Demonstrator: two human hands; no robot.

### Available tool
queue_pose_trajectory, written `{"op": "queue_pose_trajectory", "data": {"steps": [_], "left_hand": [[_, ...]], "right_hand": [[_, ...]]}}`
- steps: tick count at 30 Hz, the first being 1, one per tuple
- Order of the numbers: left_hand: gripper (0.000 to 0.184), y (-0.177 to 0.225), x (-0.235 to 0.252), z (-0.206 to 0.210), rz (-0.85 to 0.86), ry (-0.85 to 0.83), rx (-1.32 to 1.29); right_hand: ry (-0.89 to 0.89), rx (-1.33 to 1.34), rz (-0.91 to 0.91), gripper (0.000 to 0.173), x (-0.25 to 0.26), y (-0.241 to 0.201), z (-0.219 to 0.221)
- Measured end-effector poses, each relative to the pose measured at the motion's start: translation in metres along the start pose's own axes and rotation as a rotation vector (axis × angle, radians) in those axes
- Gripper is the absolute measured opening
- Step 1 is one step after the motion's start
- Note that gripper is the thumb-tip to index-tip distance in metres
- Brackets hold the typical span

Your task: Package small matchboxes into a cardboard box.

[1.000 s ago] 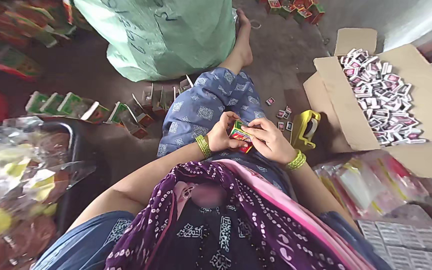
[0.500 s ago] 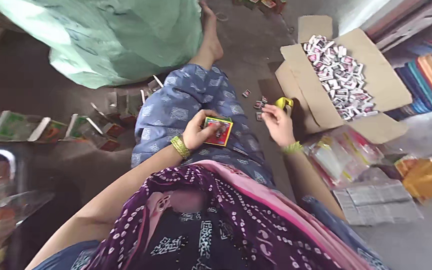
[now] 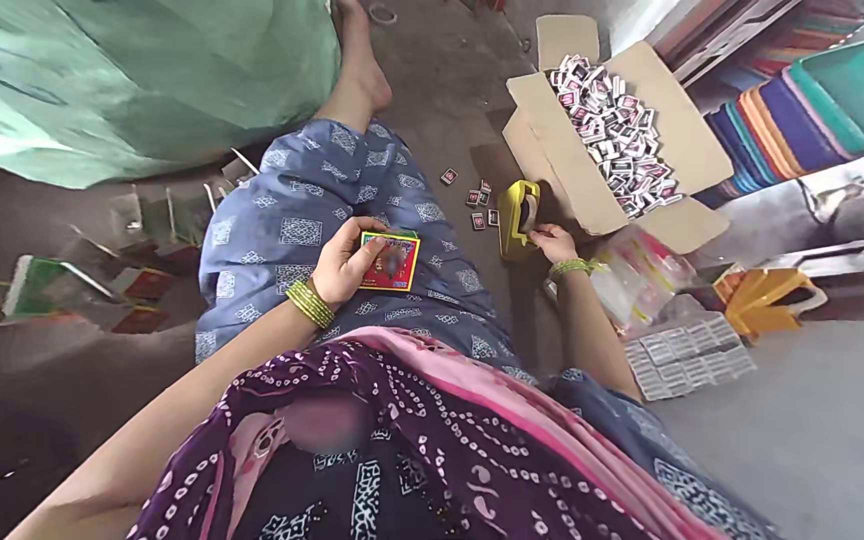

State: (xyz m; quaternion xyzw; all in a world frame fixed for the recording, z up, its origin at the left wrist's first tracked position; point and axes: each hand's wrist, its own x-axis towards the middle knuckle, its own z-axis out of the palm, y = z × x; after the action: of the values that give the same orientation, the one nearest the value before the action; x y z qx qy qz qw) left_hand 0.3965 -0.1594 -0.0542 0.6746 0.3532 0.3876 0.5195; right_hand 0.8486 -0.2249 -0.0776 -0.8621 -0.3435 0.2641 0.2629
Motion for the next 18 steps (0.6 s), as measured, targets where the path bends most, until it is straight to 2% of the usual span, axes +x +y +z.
{"op": "queue_pose_trajectory", "data": {"steps": [4, 10, 14, 18], "left_hand": [[0.027, -0.001, -0.001, 0.001, 0.004, 0.005, -0.008], [0.026, -0.002, 0.0, 0.0, 0.03, 0.004, 0.009], [0.027, 0.0, -0.001, 0.001, 0.013, 0.001, -0.009], [0.028, 0.001, -0.001, 0.003, 0.004, 0.003, 0.009]], "right_hand": [[0.023, 0.131, 0.129, 0.051, 0.005, 0.003, 0.002], [0.0, 0.349, 0.209, 0.03, -0.015, -0.001, -0.009], [-0.062, 0.222, 0.194, 0.03, -0.032, 0.012, -0.011], [-0.094, 0.107, 0.224, 0.043, -0.044, 0.014, -0.005]]}}
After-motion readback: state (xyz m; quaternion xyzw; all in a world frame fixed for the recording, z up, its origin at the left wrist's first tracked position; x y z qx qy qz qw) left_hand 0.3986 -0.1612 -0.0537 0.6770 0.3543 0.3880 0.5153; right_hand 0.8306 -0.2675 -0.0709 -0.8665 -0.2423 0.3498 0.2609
